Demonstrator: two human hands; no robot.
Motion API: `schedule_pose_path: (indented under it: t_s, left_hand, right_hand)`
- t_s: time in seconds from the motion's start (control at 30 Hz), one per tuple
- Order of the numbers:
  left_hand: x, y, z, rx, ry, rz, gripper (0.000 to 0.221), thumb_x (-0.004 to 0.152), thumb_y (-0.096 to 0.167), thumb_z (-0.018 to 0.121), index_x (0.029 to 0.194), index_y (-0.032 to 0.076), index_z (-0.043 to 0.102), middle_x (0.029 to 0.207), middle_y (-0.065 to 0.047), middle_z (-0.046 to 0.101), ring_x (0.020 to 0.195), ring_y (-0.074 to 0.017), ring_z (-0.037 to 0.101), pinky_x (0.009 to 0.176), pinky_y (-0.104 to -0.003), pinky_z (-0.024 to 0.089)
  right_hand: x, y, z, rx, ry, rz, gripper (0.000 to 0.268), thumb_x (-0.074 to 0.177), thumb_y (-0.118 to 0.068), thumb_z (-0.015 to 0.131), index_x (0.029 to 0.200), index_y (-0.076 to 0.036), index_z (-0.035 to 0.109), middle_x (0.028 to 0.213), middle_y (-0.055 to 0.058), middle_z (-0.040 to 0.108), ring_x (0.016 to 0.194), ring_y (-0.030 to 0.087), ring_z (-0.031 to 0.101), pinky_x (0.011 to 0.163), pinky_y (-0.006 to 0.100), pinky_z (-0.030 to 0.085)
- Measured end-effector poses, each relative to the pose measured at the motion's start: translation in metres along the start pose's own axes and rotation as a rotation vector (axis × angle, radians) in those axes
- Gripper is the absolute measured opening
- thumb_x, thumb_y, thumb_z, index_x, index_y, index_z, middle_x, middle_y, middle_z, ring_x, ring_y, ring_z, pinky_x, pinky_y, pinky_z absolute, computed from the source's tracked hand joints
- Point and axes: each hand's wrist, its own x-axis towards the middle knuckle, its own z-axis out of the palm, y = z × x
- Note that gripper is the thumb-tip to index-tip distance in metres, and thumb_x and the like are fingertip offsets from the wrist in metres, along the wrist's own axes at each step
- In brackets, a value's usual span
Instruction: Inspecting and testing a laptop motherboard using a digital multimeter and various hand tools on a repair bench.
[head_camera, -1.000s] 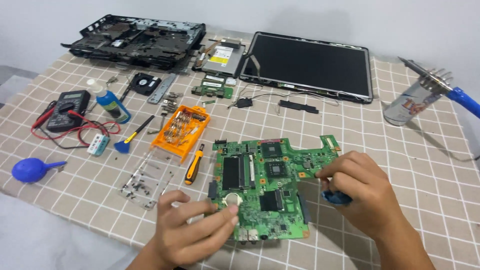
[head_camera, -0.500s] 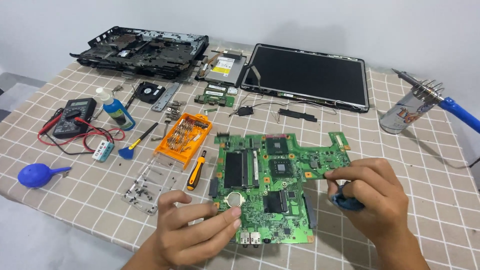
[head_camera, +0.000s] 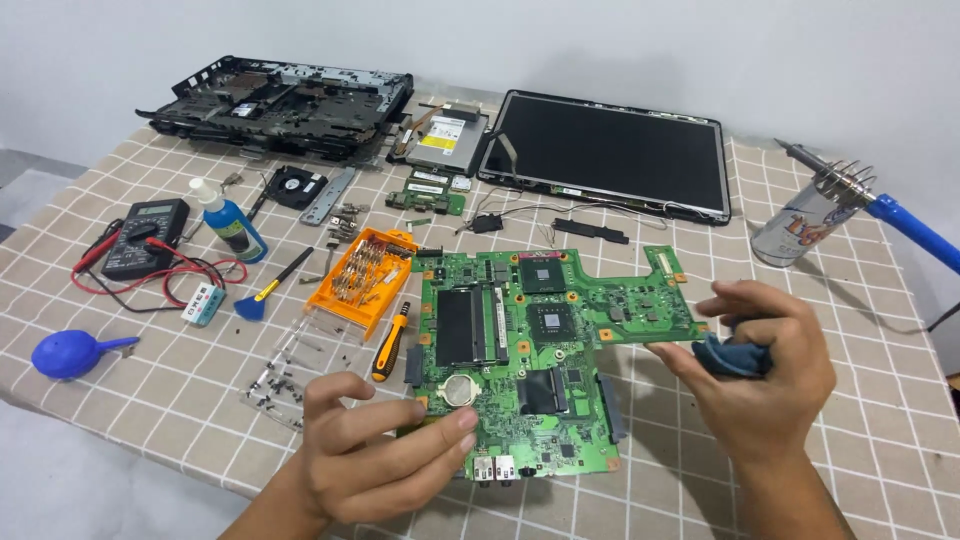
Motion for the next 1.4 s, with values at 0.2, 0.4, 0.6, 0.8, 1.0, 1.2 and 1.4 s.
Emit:
schedule_pose_path:
  t_s: [0.2, 0.4, 0.6, 0.8, 1.0, 1.2, 1.4]
  left_hand:
    - [-0.003, 0.0, -0.003, -0.011, -0.009, 0.022, 0.012, 0.09, 0.017, 0.06, 0.087, 0.026, 0.067, 0.101, 0.015, 0.069, 0.082, -0.0043, 0.055, 0.074, -0.028, 0.036]
    - [-0.004, 0.003, -0.007, -0.01, -0.054, 0.033, 0.008, 0.091, 0.019, 0.064, 0.091, 0.026, 0.068, 0.103, 0.015, 0.07, 0.085, -0.0045, 0.057, 0.078, -0.028, 0.036]
    - [-0.028, 0.012, 0.008, -0.106, -0.141, 0.027, 0.007, 0.088, 0.018, 0.071, 0.087, 0.02, 0.064, 0.101, 0.009, 0.071, 0.079, -0.0078, 0.061, 0.067, -0.029, 0.042]
    - [-0.058, 0.015, 0.013, -0.24, -0.387, 0.018, 0.011, 0.088, 0.024, 0.069, 0.097, 0.019, 0.065, 0.112, 0.004, 0.07, 0.09, -0.0171, 0.063, 0.072, -0.036, 0.046]
    - [-0.056, 0.015, 0.012, -0.254, -0.481, -0.037, 0.007, 0.09, 0.022, 0.068, 0.095, 0.021, 0.063, 0.117, 0.001, 0.066, 0.095, -0.0204, 0.061, 0.075, -0.042, 0.045]
    - [-0.063, 0.011, 0.018, -0.417, -0.502, -0.077, 0.023, 0.086, 0.032, 0.075, 0.105, 0.022, 0.066, 0.117, -0.002, 0.066, 0.098, -0.0235, 0.061, 0.074, -0.042, 0.045]
    - [-0.058, 0.005, 0.012, -0.614, -0.578, -0.156, 0.044, 0.084, 0.049, 0.067, 0.111, 0.014, 0.066, 0.121, -0.005, 0.064, 0.105, -0.0271, 0.057, 0.084, -0.045, 0.042]
  right_hand:
    - [0.004, -0.01, 0.003, 0.196, -0.053, 0.22, 0.047, 0.066, -0.002, 0.08, 0.087, -0.002, 0.038, 0.126, 0.034, 0.055, 0.1, 0.03, 0.065, 0.087, 0.033, 0.055]
    - [0.019, -0.01, 0.005, 0.651, -0.097, 0.81, 0.023, 0.083, -0.005, 0.052, 0.075, -0.015, 0.033, 0.139, 0.018, 0.057, 0.063, 0.01, 0.058, 0.06, 0.024, 0.051]
    - [0.019, 0.01, 0.009, 0.624, -0.241, 1.223, 0.027, 0.077, 0.004, 0.064, 0.071, -0.007, 0.039, 0.124, 0.02, 0.069, 0.106, 0.026, 0.068, 0.072, 0.032, 0.057]
    - [0.019, 0.025, 0.005, 0.376, -0.508, 1.21, 0.029, 0.075, 0.007, 0.066, 0.066, -0.006, 0.042, 0.116, 0.013, 0.073, 0.094, 0.027, 0.071, 0.068, 0.039, 0.061]
    - [0.009, 0.042, 0.005, 0.414, -0.57, 1.217, 0.023, 0.077, 0.009, 0.065, 0.076, -0.005, 0.048, 0.115, 0.013, 0.071, 0.087, 0.024, 0.066, 0.071, 0.037, 0.06]
    - [0.013, 0.042, -0.006, 0.185, -0.816, 1.028, 0.016, 0.072, 0.0, 0.071, 0.075, -0.006, 0.056, 0.104, 0.005, 0.072, 0.085, 0.018, 0.064, 0.077, 0.032, 0.049]
    - [0.017, 0.033, 0.0, 0.031, -0.898, 1.001, 0.009, 0.079, -0.013, 0.071, 0.084, -0.007, 0.066, 0.098, 0.006, 0.078, 0.09, 0.019, 0.069, 0.086, 0.032, 0.049]
